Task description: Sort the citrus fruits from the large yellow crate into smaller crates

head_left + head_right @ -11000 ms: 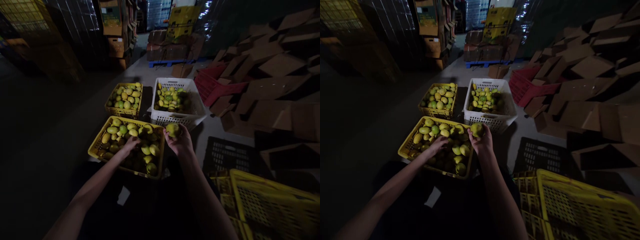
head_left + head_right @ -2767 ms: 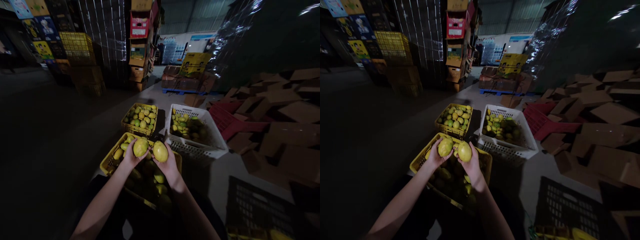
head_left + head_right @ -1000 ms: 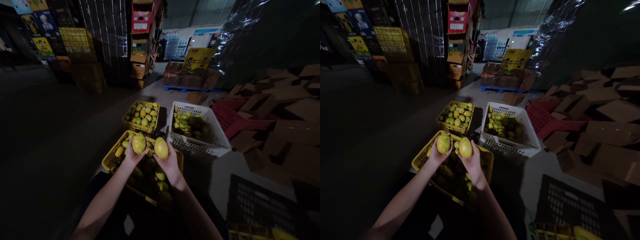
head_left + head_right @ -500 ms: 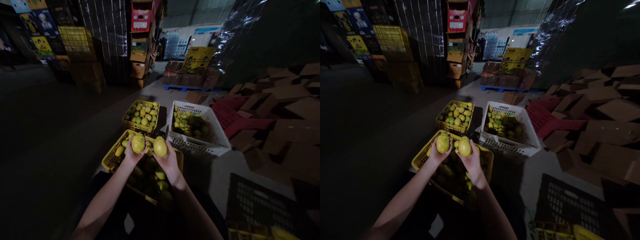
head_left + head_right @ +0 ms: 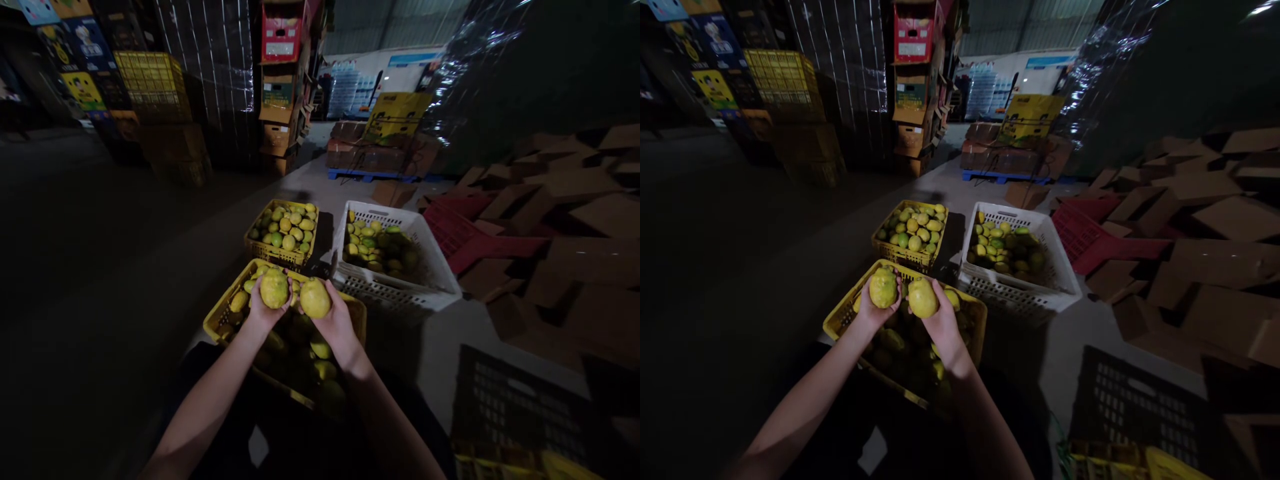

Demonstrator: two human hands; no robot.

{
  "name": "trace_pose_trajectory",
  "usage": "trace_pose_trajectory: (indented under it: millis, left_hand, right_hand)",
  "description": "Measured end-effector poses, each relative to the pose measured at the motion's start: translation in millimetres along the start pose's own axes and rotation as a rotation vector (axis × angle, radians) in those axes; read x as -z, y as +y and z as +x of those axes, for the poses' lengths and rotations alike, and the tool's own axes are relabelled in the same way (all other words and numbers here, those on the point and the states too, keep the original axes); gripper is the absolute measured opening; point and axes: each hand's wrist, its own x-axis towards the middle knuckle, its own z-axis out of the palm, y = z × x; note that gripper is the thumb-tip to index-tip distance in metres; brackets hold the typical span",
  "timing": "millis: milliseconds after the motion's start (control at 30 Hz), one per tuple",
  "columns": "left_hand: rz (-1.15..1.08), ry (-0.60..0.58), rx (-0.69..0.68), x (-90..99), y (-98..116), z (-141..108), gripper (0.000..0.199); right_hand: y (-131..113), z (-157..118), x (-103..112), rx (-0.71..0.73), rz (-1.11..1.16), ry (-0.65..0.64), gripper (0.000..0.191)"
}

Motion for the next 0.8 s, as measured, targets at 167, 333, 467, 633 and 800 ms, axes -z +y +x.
trace_pose_trajectory:
  millis: [167,333,467,633,800]
  left_hand:
    - [0.006,-0.011,0.006,1.8,-0.4,0.9,0.043]
    - [0.011,0.001,-0.001,2.7,0.2,3.2,0.041]
    - [0.022,0.049,-0.001,-0.9,1.6,2.9,0.038]
    - [0.039,0.101,-0.058,-7.2,1.1,0.3,0.040]
    - [0.038,0.073,-0.085,-8.8,-1.8,1.5,0.033]
  right_hand:
    - [2.4,-0.3,0.5,-0.010,-0.007,-0.019,0.025]
    - [3.9,1.1,2.4,-0.012,0.004,-0.043,0.024]
    - [6.3,2.3,2.7,-0.024,-0.009,-0.039,0.025]
    - [6.4,3.3,-0.6,-0.025,0.018,0.024,0.024]
    - [3.1,2.6,-4.8,-0.056,0.060,0.069,0.020]
